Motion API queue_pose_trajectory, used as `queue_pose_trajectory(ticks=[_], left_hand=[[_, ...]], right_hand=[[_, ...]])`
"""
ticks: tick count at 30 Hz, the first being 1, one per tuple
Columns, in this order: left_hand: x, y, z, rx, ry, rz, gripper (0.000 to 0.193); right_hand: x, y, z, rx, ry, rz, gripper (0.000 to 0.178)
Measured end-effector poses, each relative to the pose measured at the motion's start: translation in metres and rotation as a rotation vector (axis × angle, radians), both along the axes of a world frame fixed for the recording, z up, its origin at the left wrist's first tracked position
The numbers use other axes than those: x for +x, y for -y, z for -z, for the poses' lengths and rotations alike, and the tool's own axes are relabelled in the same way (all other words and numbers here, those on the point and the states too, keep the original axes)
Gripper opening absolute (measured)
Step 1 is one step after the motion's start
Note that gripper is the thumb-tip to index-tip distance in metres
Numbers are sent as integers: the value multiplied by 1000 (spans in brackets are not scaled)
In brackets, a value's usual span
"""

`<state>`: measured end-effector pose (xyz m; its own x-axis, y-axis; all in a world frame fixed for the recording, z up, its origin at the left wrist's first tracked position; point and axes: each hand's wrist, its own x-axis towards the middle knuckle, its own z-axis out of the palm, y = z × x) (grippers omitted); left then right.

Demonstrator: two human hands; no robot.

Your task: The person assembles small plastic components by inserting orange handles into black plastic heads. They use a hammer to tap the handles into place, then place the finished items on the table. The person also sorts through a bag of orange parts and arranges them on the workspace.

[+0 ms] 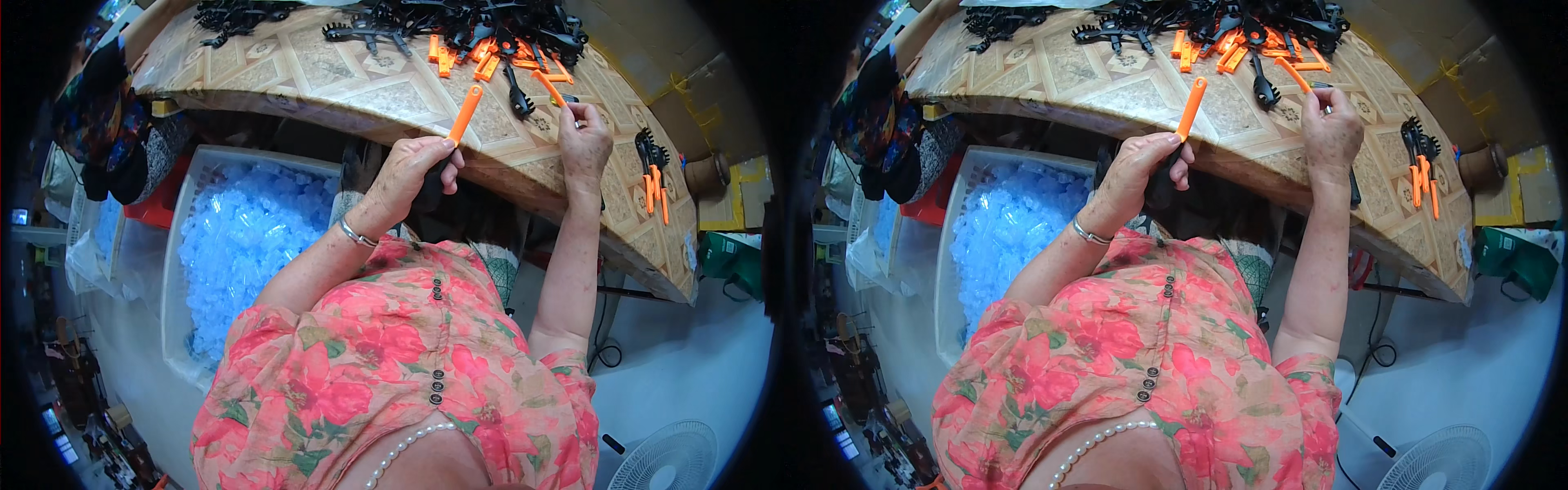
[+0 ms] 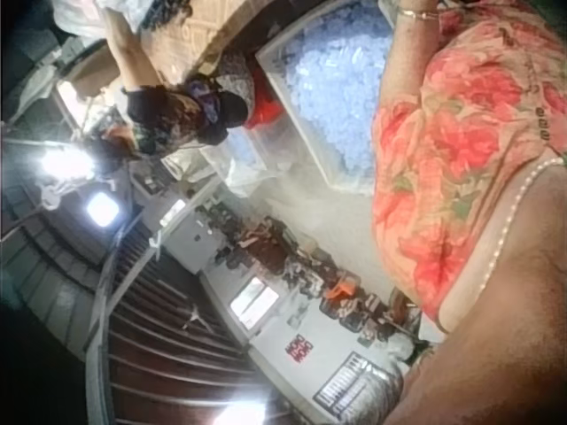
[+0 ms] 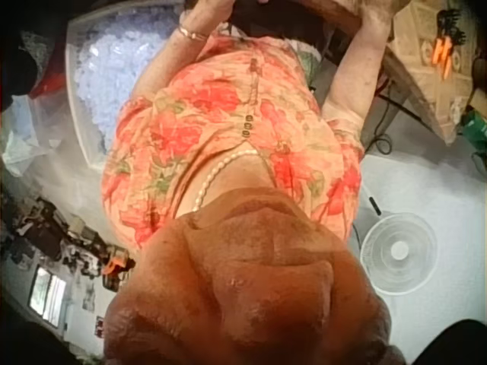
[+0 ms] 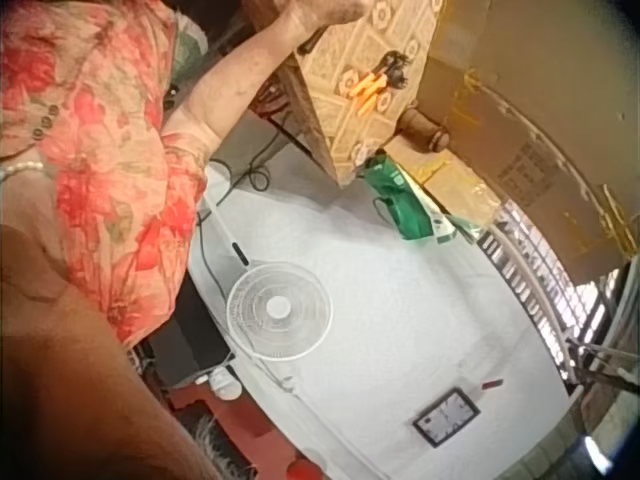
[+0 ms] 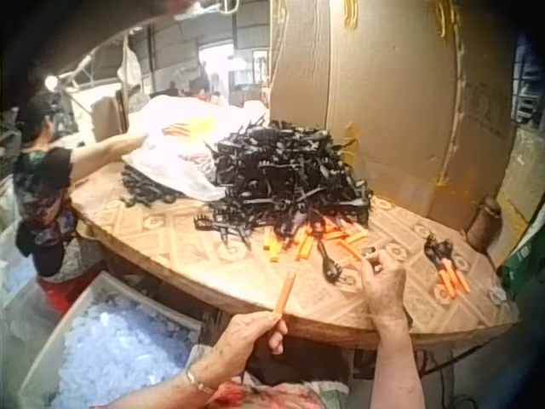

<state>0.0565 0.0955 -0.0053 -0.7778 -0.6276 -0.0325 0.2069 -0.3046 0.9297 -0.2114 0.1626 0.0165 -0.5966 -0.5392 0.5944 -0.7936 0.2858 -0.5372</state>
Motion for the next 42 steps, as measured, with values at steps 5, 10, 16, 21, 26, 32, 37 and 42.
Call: queue_pose_trajectory(ticks=[5, 10, 16, 21, 26, 32, 37, 42], left_hand=[[0, 1, 0, 58, -54, 47, 33], [-5, -1, 4, 133, -67, 63, 34], [-7, -2, 4, 156, -56, 65, 34], [-10, -6, 2, 143, -34, 71, 34], [-6, -5, 3, 115, -35, 56, 35], [3, -2, 0, 114, -21, 32, 35], [12, 2, 5, 153, -39, -2, 33], [10, 0, 5, 116, -64, 10, 32]], right_hand=[[8, -30, 8, 29, 248, -103, 15], [12, -38, 15, 15, 313, -118, 15], [13, -34, 10, -53, 290, -118, 15], [0, 1, -4, 55, -5, 46, 21], [35, 41, -19, 225, -370, -143, 36], [35, 86, 13, 201, -453, -405, 38], [41, 78, 12, 210, -287, -459, 26], [35, 65, 5, 266, -262, -343, 11]])
